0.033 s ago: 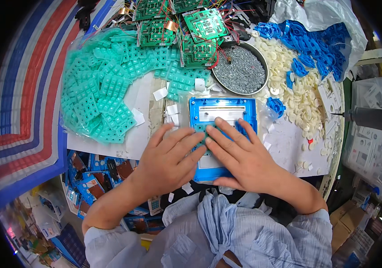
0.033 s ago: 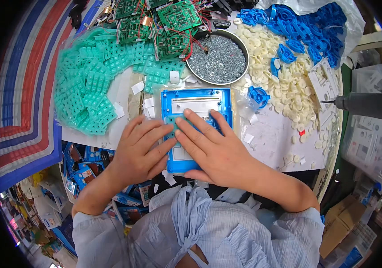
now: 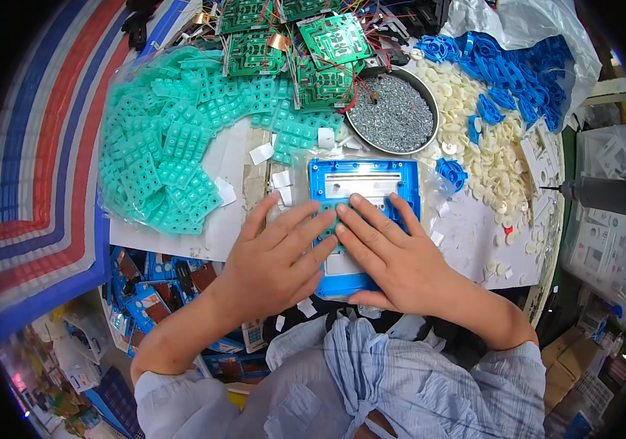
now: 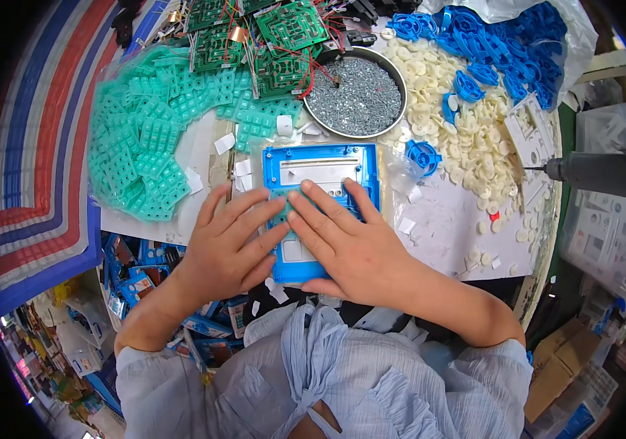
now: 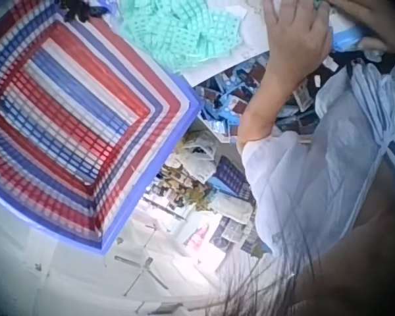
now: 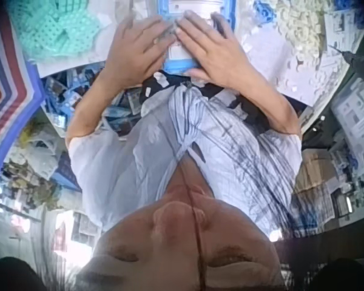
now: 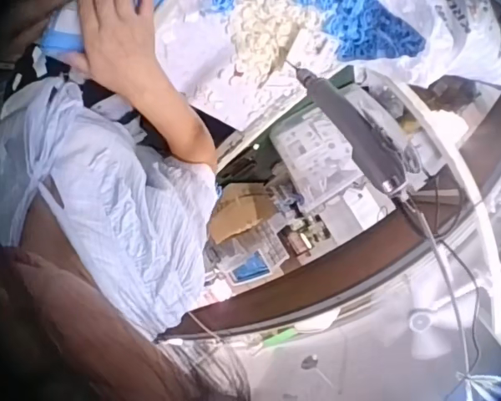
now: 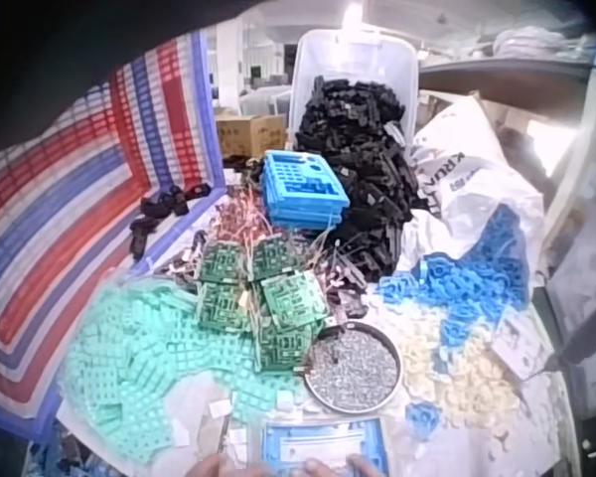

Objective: Assembling small electronic components and circuit boards into a blue plastic housing at a factory workbench.

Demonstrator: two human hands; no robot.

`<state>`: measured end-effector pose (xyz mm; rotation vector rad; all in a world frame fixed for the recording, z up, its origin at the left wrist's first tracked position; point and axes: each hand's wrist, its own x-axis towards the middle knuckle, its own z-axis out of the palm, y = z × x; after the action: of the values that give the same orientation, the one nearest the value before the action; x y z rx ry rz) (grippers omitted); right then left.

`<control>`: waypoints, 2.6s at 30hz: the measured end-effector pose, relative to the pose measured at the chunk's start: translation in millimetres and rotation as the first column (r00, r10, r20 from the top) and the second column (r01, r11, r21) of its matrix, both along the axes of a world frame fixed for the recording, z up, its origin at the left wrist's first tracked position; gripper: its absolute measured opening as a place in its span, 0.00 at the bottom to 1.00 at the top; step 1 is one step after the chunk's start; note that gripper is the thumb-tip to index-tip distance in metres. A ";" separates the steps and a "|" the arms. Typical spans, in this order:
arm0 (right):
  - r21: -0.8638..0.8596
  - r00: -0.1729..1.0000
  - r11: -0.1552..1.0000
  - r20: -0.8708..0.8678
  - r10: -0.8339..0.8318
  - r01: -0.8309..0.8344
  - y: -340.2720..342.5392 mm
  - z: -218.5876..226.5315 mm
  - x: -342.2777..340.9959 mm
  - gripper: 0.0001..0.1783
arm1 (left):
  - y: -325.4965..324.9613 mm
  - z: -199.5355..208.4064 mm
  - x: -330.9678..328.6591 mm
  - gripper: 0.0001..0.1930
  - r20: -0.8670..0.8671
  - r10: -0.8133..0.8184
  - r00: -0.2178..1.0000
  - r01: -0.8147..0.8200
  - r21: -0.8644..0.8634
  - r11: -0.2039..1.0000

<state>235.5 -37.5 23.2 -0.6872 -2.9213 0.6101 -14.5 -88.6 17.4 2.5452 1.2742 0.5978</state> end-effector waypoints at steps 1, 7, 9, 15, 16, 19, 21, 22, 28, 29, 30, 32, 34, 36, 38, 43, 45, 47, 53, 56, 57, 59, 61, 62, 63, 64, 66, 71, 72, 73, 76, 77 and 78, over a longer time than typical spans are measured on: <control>0.011 1.000 1.000 0.022 -0.006 0.006 -1.7 0.6 1.6 0.51 | 3.0 5.5 -1.1 0.22 -0.088 -0.024 0.996 0.024 -0.002 1.000; 0.030 0.994 1.000 0.112 0.000 -0.004 -1.8 10.0 0.2 0.52 | 4.5 13.1 -8.3 0.27 -0.258 -0.093 0.962 0.068 -0.105 0.992; 0.023 0.989 1.000 0.145 0.012 -0.015 0.0 14.2 -3.2 0.52 | 9.5 12.1 -12.3 0.28 -0.244 -0.118 0.963 0.086 -0.140 0.986; 0.000 0.998 1.000 0.060 0.005 -0.005 5.1 31.4 8.6 0.48 | 9.0 11.0 -12.9 0.37 -0.222 -0.178 0.959 0.151 -0.133 0.980; 0.013 0.998 1.000 0.054 -0.017 0.017 7.8 36.0 13.3 0.46 | 9.4 10.2 -11.2 0.40 -0.221 -0.190 0.957 0.165 -0.124 0.978; 0.032 0.997 0.997 0.001 -0.073 0.073 15.1 38.8 29.6 0.41 | 9.4 5.2 -6.5 0.47 -0.199 -0.247 0.948 0.215 -0.171 0.962; 0.022 0.989 0.991 -0.066 -0.130 0.132 16.4 37.6 40.0 0.37 | 17.5 8.0 -1.9 0.50 -0.190 -0.280 0.941 0.242 -0.197 0.950; 0.003 0.980 0.986 -0.104 -0.168 0.169 16.1 39.1 41.9 0.33 | 19.9 8.9 -0.2 0.51 -0.186 -0.295 0.937 0.255 -0.211 0.944; -0.042 0.968 0.980 -0.154 -0.197 0.193 9.0 36.3 49.6 0.28 | 23.7 8.8 3.3 0.53 -0.179 -0.323 0.929 0.265 -0.287 0.920; -0.037 0.967 0.981 -0.165 -0.194 0.191 10.6 35.3 48.1 0.26 | 25.4 10.6 3.1 0.53 -0.182 -0.332 0.925 0.270 -0.299 0.915; -0.031 0.966 0.982 -0.176 -0.190 0.188 12.2 34.1 46.2 0.25 | 26.7 12.6 3.1 0.53 -0.185 -0.341 0.922 0.274 -0.311 0.910; -0.004 0.960 0.982 -0.209 -0.183 0.187 18.6 34.6 41.5 0.21 | 27.7 14.7 2.4 0.52 -0.190 -0.352 0.917 0.282 -0.316 0.906; 0.038 0.952 0.981 -0.253 -0.174 0.190 38.2 34.6 34.0 0.18 | 26.9 14.2 0.4 0.51 -0.193 -0.357 0.914 0.291 -0.301 0.908; 0.111 0.920 0.965 -0.345 -0.188 0.239 65.0 25.5 26.5 0.15 | 23.5 11.6 0.0 0.50 -0.145 -0.321 0.936 0.277 -0.260 0.925; 0.168 0.860 0.936 -0.469 -0.201 0.310 97.8 15.2 10.5 0.14 | 19.4 8.7 0.9 0.48 -0.093 -0.267 0.959 0.243 -0.210 0.947; 0.373 0.818 0.844 -0.561 -0.126 0.386 185.5 7.6 -58.7 0.14 | 6.3 5.5 6.8 0.43 0.050 -0.126 0.991 0.131 -0.121 0.984; 0.427 0.825 0.794 -0.543 -0.158 0.433 213.1 8.9 -79.8 0.16 | 4.1 4.4 5.3 0.40 0.100 -0.089 0.991 0.099 -0.102 0.990; 0.451 0.806 0.722 -0.536 -0.251 0.524 233.0 11.9 -97.4 0.20 | 0.3 3.6 1.9 0.38 0.140 -0.047 0.989 0.060 -0.088 0.994; 0.697 0.956 0.656 -0.245 -0.162 0.290 259.5 21.6 -130.2 0.24 | -4.0 5.2 -9.4 0.34 0.165 0.020 0.986 -0.007 -0.080 0.997; 0.676 0.969 0.694 -0.146 -0.201 0.246 267.2 26.9 -142.0 0.13 | -3.0 4.0 -10.4 0.32 0.164 0.010 0.986 0.004 -0.086 0.996; 0.680 0.963 0.683 -0.164 -0.212 0.266 272.5 29.0 -143.0 0.12 | -2.4 4.3 -10.0 0.31 0.167 0.006 0.986 0.007 -0.079 0.997; 0.685 0.953 0.662 -0.201 -0.228 0.303 276.6 38.7 -144.4 0.10 | -2.0 6.7 -11.5 0.30 0.185 0.016 0.983 -0.005 -0.059 0.998; 0.643 0.869 0.634 -0.484 -0.099 0.430 273.6 54.5 -136.0 0.11 | -1.8 10.3 -14.7 0.28 0.215 0.044 0.976 -0.038 -0.033 0.999; 0.458 0.736 0.712 -0.666 -0.120 0.531 273.9 61.4 -131.9 0.11 | -0.3 11.4 -15.0 0.27 0.265 0.064 0.962 -0.057 -0.035 0.998; 0.248 0.566 0.776 -0.808 -0.164 0.580 274.0 66.7 -129.8 0.10 | 1.2 12.5 -15.5 0.27 0.315 0.084 0.945 -0.076 -0.038 0.996; -0.065 0.374 0.863 -0.883 -0.284 0.501 270.1 66.1 -129.2 0.09 | 3.0 13.7 -15.9 0.26 0.364 0.104 0.926 -0.095 -0.043 0.995; 0.214 0.605 0.763 -0.747 -0.275 0.610 271.2 42.3 -126.3 0.09 | 11.5 15.9 -12.2 0.21 0.446 0.150 0.882 -0.125 -0.085 0.988; 0.336 0.690 0.729 -0.678 -0.252 0.596 280.8 45.8 -132.2 0.09 | 21.7 26.0 -4.0 0.17 0.519 0.152 0.841 -0.139 -0.064 0.988; 0.323 0.748 0.767 -0.598 -0.288 0.554 284.4 47.2 -132.4 0.10 | 22.0 27.2 -2.2 0.17 0.527 0.147 0.837 -0.136 -0.059 0.989; 0.147 0.625 0.801 -0.711 -0.323 0.581 286.3 47.0 -133.6 0.11 | 22.6 28.4 -1.0 0.16 0.536 0.140 0.833 -0.132 -0.053 0.990; 0.062 0.544 0.819 -0.775 -0.320 0.570 291.2 52.5 -140.0 0.12 | 23.0 26.2 0.5 0.14 0.569 0.185 0.801 -0.167 -0.083 0.982; -0.157 0.432 0.835 -0.797 -0.422 0.527 287.8 54.0 -145.1 0.12 | 22.5 25.0 0.1 0.13 0.586 0.233 0.776 -0.180 -0.149 0.972; -0.366 0.324 0.816 -0.784 -0.530 0.448 282.5 53.6 -152.3 0.12 | 21.3 23.7 0.2 0.12 0.600 0.282 0.749 -0.190 -0.214 0.958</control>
<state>83.2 245.1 76.8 -0.8766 -1.6031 0.7098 -14.2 -67.2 41.1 1.8155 1.3128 1.2356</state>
